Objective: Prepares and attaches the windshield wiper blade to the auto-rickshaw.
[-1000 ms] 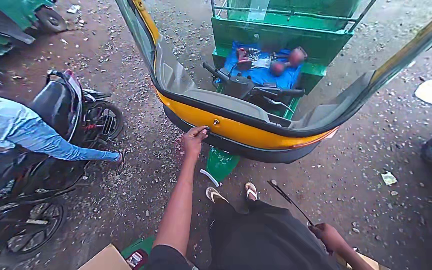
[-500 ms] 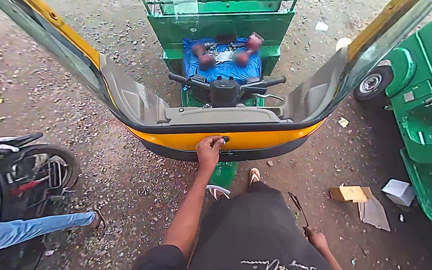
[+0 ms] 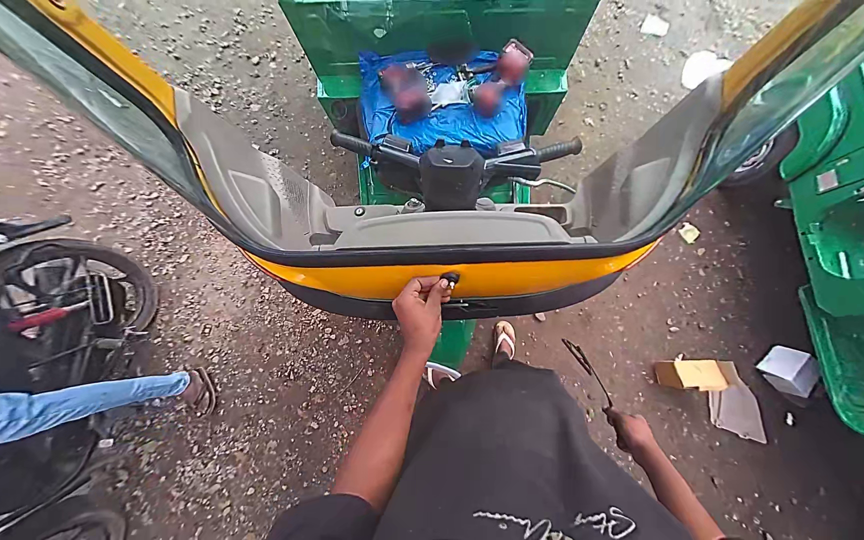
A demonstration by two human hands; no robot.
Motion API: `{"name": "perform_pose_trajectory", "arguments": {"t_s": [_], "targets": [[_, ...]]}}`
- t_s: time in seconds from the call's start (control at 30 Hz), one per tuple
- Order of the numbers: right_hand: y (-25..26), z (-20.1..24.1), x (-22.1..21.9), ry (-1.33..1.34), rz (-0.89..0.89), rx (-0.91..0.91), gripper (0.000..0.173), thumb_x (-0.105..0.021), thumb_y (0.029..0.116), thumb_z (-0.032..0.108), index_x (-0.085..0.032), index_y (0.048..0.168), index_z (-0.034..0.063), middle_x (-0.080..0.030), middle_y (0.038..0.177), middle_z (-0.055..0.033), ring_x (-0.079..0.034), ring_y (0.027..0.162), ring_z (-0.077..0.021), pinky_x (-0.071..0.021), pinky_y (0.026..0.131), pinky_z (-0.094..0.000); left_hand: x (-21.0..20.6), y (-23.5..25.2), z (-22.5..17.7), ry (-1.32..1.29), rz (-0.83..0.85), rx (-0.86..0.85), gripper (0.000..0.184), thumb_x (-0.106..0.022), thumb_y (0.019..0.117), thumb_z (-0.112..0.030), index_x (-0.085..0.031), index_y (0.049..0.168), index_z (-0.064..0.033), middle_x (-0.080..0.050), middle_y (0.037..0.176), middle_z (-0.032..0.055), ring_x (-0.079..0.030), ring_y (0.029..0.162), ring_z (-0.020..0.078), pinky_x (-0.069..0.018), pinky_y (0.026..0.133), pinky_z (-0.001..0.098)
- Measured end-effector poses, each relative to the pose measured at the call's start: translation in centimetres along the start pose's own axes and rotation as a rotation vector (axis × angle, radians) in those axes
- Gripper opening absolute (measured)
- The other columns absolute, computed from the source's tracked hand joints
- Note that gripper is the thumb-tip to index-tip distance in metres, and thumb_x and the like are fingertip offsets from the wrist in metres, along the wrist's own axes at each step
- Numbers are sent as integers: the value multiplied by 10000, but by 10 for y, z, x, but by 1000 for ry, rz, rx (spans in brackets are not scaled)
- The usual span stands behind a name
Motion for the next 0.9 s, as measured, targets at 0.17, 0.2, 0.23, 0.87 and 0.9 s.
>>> {"name": "perform_pose_trajectory", "arguments": {"t_s": [0.17,0.2,0.23,0.87,0.9], "targets": [[10,74,6,6,36,112,345,-660,977,343,-618,741,95,-487,556,-6,-394,425,-123,-374,428,-328,12,-2,-7,347,-93,67,187,-858,839,-222,-724,875,-96,-736,720,-16,-714,601,95,-650,608,314],[12,85,7,12,44,127,354,-662,976,348,-616,733,95,-489,558,-9,-399,429,-128,-375,432,-334,6,-4,-10,399,-38,102,160,-796,908,-249,-748,880,-99,-741,717,-15,-721,603,88,-657,615,308],[15,93,7,15,53,140,360,-662,976,354,-617,731,95,-493,561,-10,-406,434,-131,-380,435,-337,-1,-6,-12,432,32,129,187,-705,983,-253,-764,908,-92,-744,732,-9,-729,624,87,-663,635,305],[74,14,42,-124,109,-83,314,-618,994,344,-612,796,100,-453,547,-5,-365,396,-118,-369,394,-321,-33,-10,-32,621,104,476,289,-637,1028,-288,-698,946,-18,-729,781,76,-738,677,169,-652,693,374],[74,11,46,-139,109,-90,320,-611,996,351,-609,795,102,-448,545,-3,-364,397,-117,-369,397,-320,-31,-13,-25,397,87,553,260,-664,1019,-230,-678,949,19,-731,770,95,-741,649,176,-660,656,352]]}}
Point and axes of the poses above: each hand's wrist, its own y-axis towards the middle knuckle, its own x-axis out of the back of the hand, z = x × y, the point moved 8 cm from there along y, towards the middle knuckle
